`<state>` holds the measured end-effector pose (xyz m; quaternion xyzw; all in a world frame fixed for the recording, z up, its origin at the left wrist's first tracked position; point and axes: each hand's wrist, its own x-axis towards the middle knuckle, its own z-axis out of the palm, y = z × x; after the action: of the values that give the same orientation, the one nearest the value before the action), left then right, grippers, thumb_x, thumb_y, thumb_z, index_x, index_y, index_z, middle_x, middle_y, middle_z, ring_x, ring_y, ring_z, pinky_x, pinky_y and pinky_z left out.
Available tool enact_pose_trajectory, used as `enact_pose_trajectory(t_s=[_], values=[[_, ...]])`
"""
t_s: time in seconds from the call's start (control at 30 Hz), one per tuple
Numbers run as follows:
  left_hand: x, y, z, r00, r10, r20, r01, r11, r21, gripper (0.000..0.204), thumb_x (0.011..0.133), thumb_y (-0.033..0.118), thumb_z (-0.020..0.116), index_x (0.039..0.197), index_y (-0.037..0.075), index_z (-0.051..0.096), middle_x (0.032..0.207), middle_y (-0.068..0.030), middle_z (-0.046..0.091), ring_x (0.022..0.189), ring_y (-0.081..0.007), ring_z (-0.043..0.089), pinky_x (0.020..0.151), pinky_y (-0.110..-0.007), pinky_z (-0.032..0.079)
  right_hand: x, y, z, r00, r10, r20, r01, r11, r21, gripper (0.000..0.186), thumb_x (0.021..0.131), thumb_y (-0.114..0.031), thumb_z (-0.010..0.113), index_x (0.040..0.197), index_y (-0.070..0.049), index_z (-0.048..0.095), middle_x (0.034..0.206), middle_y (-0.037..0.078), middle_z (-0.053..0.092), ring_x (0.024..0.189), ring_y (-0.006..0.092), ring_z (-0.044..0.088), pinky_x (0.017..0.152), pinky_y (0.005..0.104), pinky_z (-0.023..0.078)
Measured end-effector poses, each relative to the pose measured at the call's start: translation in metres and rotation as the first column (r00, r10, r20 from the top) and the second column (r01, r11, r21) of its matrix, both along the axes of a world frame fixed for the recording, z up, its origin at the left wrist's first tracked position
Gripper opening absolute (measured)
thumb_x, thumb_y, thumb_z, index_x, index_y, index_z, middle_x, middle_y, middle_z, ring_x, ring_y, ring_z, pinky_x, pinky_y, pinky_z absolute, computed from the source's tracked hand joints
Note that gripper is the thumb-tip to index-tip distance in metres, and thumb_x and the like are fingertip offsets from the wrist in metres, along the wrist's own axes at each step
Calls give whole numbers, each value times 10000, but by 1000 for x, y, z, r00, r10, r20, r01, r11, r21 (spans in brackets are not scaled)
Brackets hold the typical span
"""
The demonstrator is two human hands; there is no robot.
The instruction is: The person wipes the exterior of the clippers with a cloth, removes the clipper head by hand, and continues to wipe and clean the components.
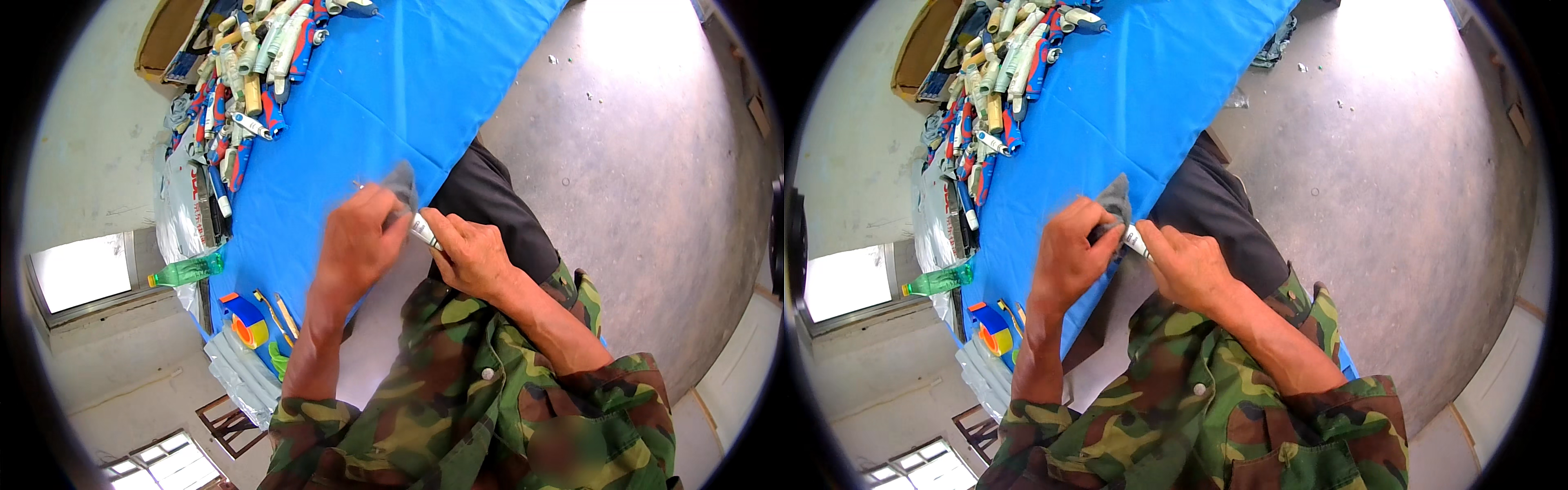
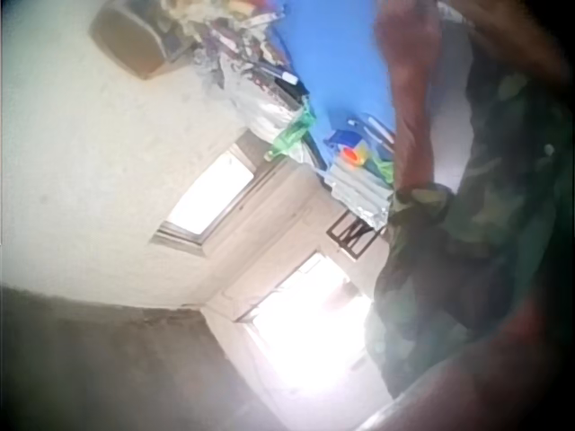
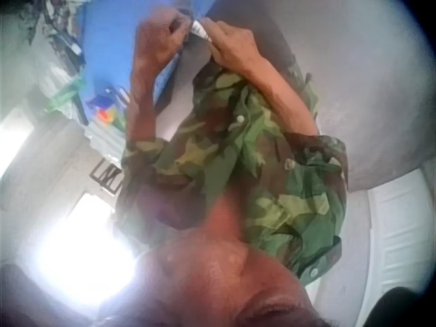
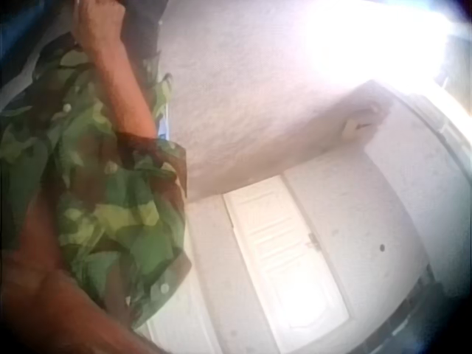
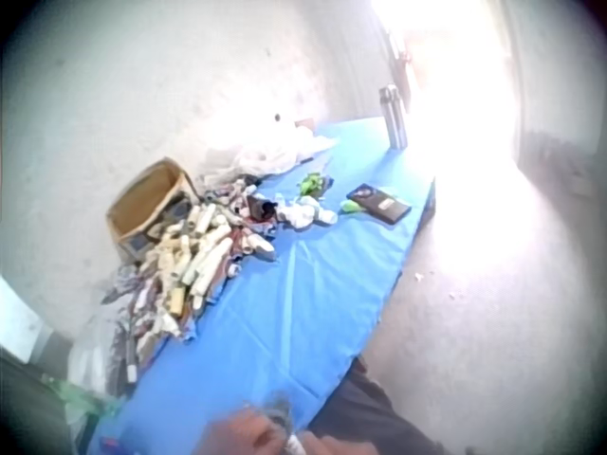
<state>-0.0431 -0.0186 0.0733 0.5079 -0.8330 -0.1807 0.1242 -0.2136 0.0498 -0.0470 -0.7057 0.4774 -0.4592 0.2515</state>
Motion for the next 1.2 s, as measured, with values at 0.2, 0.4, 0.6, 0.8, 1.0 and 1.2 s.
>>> enact_pose_trajectory(t_s=[0.2,0.4,0.6,0.8,1.0,1.2], values=[[6,-2,-4,999,54,7,-53,998,-28,127,902,41,790,894,1,669,840,-156,649,729,-367,641,631,-452,474,0,0,0,1000,13,-19,-13,1000,18,494,872,-36,743,1344,-54,599,816,125,612,684,347,682,564,457,529],[1,12,-7,997,16,-74,-15,1000,17,128,903,41,791,914,2,669,855,-160,655,730,-379,643,632,-460,480,1,2,-4,999,12,-32,-11,999,31,566,855,-33,777,1391,-60,598,841,116,624,711,341,678,592,438,529],[12,2,-6,995,93,-29,-94,994,-46,127,905,38,793,923,6,671,867,-163,660,747,-364,651,643,-438,492,0,0,3,1000,13,-3,-13,1000,19,440,893,-60,733,1311,-65,597,810,126,618,682,364,690,553,478,531],[-3,24,-10,981,100,-168,-98,995,21,130,924,52,784,916,-2,666,856,-160,650,723,-341,638,633,-430,483,0,3,-1,1000,17,11,-18,999,34,495,877,-50,753,1347,-74,602,824,123,622,703,361,686,575,468,533],[18,12,-14,969,188,-159,-192,981,-8,118,932,49,769,915,-20,675,819,-137,647,695,-278,619,624,-416,466,0,4,1,999,23,-28,-21,998,52,596,859,-64,789,1426,-71,605,850,113,631,715,322,679,606,441,535],[21,20,-20,947,242,-209,-247,969,4,134,941,66,772,920,-19,671,807,-128,629,676,-259,585,611,-407,457,-1,4,20,987,29,155,-78,943,322,533,945,-255,790,1383,-3,619,905,203,737,778,404,736,657,491,567]])
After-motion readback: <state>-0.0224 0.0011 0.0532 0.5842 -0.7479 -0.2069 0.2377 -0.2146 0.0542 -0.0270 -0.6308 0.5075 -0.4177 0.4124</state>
